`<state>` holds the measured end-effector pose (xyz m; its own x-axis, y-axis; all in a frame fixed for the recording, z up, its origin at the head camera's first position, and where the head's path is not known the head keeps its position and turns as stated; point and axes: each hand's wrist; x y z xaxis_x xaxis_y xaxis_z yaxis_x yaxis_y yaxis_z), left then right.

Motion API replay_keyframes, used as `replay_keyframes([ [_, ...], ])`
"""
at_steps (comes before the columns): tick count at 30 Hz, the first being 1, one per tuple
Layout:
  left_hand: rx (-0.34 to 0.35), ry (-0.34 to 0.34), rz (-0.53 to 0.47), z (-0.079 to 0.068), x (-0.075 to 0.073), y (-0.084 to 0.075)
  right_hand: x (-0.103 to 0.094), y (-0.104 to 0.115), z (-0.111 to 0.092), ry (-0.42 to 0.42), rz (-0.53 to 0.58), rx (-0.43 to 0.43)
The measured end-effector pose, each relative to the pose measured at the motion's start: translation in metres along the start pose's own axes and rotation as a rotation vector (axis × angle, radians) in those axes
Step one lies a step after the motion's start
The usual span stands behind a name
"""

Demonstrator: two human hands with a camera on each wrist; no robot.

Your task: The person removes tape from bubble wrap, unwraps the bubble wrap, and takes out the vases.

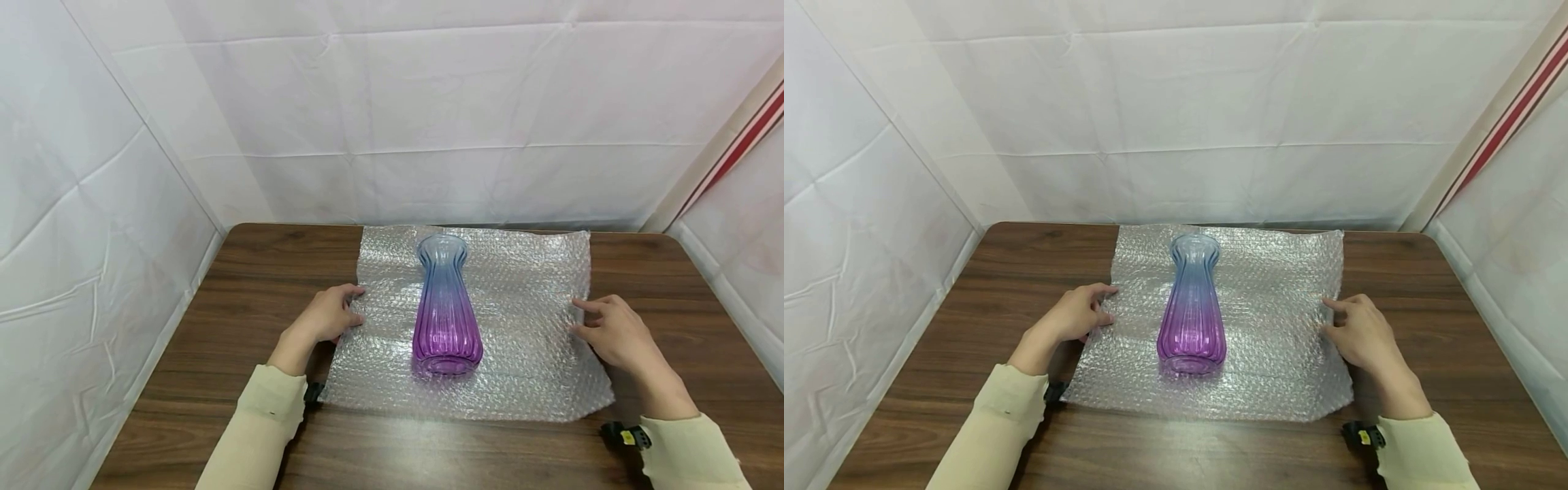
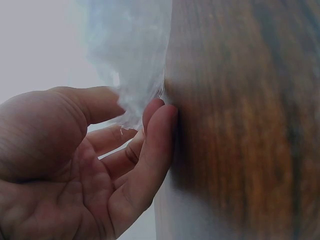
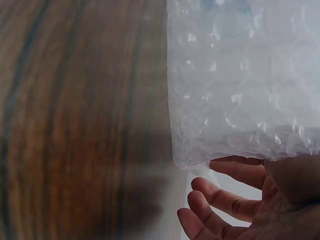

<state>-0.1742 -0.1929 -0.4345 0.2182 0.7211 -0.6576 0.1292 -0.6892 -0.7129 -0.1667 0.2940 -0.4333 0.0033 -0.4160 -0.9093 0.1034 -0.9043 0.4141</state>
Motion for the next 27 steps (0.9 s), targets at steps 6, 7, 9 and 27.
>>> replay_keyframes([
  [6, 0.004, 0.002, 0.008, 0.0, 0.0, 0.001, 0.0, -0.005, 0.0, 0.009, -0.014, 0.021],
  [7, 0.006, 0.002, 0.009, 0.0, 0.0, 0.001, -0.001, -0.006, 0.0, 0.01, -0.015, 0.023],
  [9, 0.01, 0.003, 0.012, 0.0, -0.001, 0.001, -0.001, -0.008, 0.0, 0.011, -0.016, 0.024],
  [27, 0.007, 0.003, 0.012, 0.0, -0.002, 0.0, -0.002, -0.02, 0.003, 0.037, -0.019, 0.025],
])
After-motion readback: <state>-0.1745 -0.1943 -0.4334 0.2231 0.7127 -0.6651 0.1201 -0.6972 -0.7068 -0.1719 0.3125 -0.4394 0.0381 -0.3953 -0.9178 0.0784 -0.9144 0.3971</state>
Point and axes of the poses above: each hand's wrist, its own z-axis towards the middle knuckle, its own x-axis out of the palm, y = z × x, and after that the axes turned 7 degrees about -y, right-handed
